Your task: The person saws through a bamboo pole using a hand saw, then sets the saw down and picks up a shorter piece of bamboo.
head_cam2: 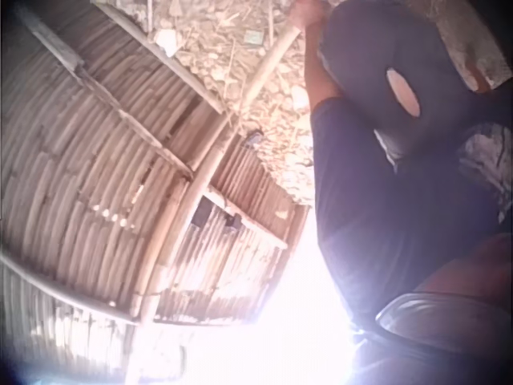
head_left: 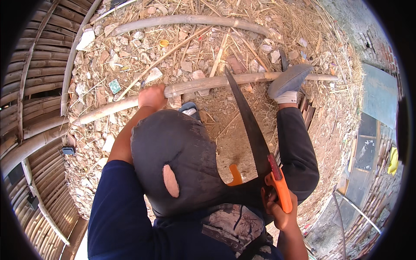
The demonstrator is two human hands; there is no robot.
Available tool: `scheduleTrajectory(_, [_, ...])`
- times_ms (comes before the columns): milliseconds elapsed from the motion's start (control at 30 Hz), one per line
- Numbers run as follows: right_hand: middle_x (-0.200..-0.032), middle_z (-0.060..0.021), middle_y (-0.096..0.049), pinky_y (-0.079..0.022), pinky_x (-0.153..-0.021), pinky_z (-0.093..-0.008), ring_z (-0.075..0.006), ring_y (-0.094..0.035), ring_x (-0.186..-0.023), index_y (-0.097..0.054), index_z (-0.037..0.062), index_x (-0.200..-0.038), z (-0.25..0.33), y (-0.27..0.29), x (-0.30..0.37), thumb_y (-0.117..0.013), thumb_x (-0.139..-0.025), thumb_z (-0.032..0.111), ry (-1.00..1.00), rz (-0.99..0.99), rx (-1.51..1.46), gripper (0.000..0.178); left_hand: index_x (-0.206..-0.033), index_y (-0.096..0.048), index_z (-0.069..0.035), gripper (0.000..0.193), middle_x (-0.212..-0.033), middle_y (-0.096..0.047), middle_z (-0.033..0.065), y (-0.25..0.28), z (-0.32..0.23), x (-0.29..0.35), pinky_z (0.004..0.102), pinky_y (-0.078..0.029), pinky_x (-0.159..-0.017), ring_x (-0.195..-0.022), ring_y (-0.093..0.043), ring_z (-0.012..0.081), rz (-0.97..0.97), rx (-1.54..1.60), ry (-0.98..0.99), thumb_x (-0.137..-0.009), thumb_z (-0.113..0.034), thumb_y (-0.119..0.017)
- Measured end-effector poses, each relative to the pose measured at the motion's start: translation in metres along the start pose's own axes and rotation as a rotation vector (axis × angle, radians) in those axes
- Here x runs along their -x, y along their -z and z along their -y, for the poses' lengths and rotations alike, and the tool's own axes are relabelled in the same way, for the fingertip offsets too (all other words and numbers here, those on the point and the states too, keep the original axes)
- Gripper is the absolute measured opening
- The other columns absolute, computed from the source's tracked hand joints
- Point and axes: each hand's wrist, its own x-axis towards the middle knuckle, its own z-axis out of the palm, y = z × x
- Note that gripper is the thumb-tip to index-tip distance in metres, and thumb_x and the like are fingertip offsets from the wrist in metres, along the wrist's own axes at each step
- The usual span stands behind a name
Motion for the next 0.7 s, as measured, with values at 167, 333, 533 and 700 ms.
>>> scheduleTrajectory(167, [-0.096,-0.0052,-0.061,-0.049,-0.077,-0.0262,-0.0097,-0.057,-0.082,-0.059,-0.0012,-0.095,-0.017,0.005,-0.012,-0.058,-0.086,-0.001,-0.037,0.08,0.034,0.009,-0.115,-0.066,-0.015,0.031,-0.108,-0.074,0.0112,-0.006,0.006,-0.001,0.0456,-0.055,-0.095,-0.103,-0.072,0.0314,-0.02,0.025,-0.023,-0.086,-0.024,-0.071])
scheduleTrajectory(333, [-0.095,-0.0064,-0.062,-0.05,-0.081,-0.0276,-0.0092,-0.057,-0.085,-0.06,-0.0007,-0.093,-0.024,-0.007,-0.013,-0.057,-0.085,-0.001,-0.025,0.033,-0.018,0.008,-0.113,-0.066,-0.015,0.031,-0.107,-0.075,0.0107,-0.009,0.004,-0.002,0.0463,-0.055,-0.094,-0.103,-0.072,0.0313,-0.046,0.035,-0.021,-0.084,-0.025,-0.073])
scheduleTrajectory(533, [-0.091,-0.0055,-0.062,-0.052,-0.085,-0.0288,-0.0115,-0.062,-0.087,-0.06,-0.0017,-0.092,-0.019,-0.002,0.004,-0.058,-0.082,-0.003,-0.03,0.008,-0.017,0.011,-0.113,-0.066,-0.014,0.031,-0.106,-0.075,0.0113,-0.013,0.006,-0.005,0.0464,-0.056,-0.092,-0.102,-0.073,0.0321,-0.075,0.042,-0.037,-0.084,-0.024,-0.072])
scheduleTrajectory(700, [-0.091,-0.0052,-0.062,-0.046,-0.069,-0.0274,-0.0107,-0.056,-0.078,-0.06,-0.0018,-0.095,-0.016,-0.006,-0.031,-0.055,-0.086,-0.001,-0.058,0.104,0.115,0.011,-0.114,-0.065,-0.014,0.03,-0.105,-0.075,0.0107,-0.006,0.003,0.001,0.0455,-0.056,-0.093,-0.103,-0.073,0.0307,-0.052,0.034,-0.023,-0.086,-0.024,-0.07])
